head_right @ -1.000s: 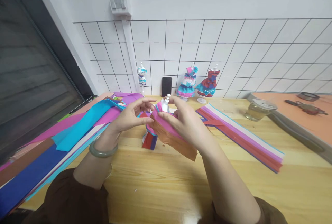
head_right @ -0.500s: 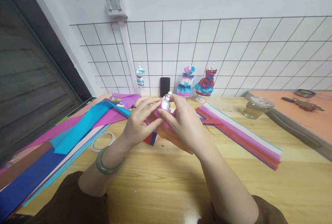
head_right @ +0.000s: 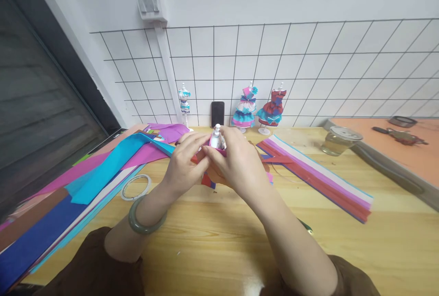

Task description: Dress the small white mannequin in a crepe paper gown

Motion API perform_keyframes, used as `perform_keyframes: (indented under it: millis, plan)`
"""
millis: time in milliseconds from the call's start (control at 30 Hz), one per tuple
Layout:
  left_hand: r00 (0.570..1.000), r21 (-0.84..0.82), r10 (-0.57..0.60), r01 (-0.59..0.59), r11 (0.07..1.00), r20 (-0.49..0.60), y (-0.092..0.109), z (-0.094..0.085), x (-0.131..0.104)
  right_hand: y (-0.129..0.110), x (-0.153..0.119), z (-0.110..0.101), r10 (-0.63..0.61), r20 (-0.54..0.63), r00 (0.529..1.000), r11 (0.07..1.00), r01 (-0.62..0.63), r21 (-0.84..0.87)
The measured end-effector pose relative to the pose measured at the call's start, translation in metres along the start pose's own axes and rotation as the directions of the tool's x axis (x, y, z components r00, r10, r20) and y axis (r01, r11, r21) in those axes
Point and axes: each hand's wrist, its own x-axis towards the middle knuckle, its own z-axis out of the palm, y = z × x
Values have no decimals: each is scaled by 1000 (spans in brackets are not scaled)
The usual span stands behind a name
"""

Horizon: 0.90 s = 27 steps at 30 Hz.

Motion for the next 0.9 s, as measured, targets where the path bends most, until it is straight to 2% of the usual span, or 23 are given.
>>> perform_keyframes:
  millis: [200,467,633,733,900]
  plan:
    - [996,-64,22,-28,998,-82,-2,6,-3,-1,-1,-2,-13,16,1000,1000,13,-11]
    - [993,-176,-62,45,983,-96,0,5,-3,-7,-3,-14,-86,126,988,996,82,38]
    - [980,-266,-149,109,958,-133,5,5,-1,-8,-6,-16,-41,188,981,996,24,91]
    - [970,-281,-198,153,947,-140,5,5,0,-5,-7,-15,-15,176,984,995,-3,103]
    - [968,-261,-196,152,953,-154,1,6,0,1,-4,-14,-4,206,979,994,-19,108]
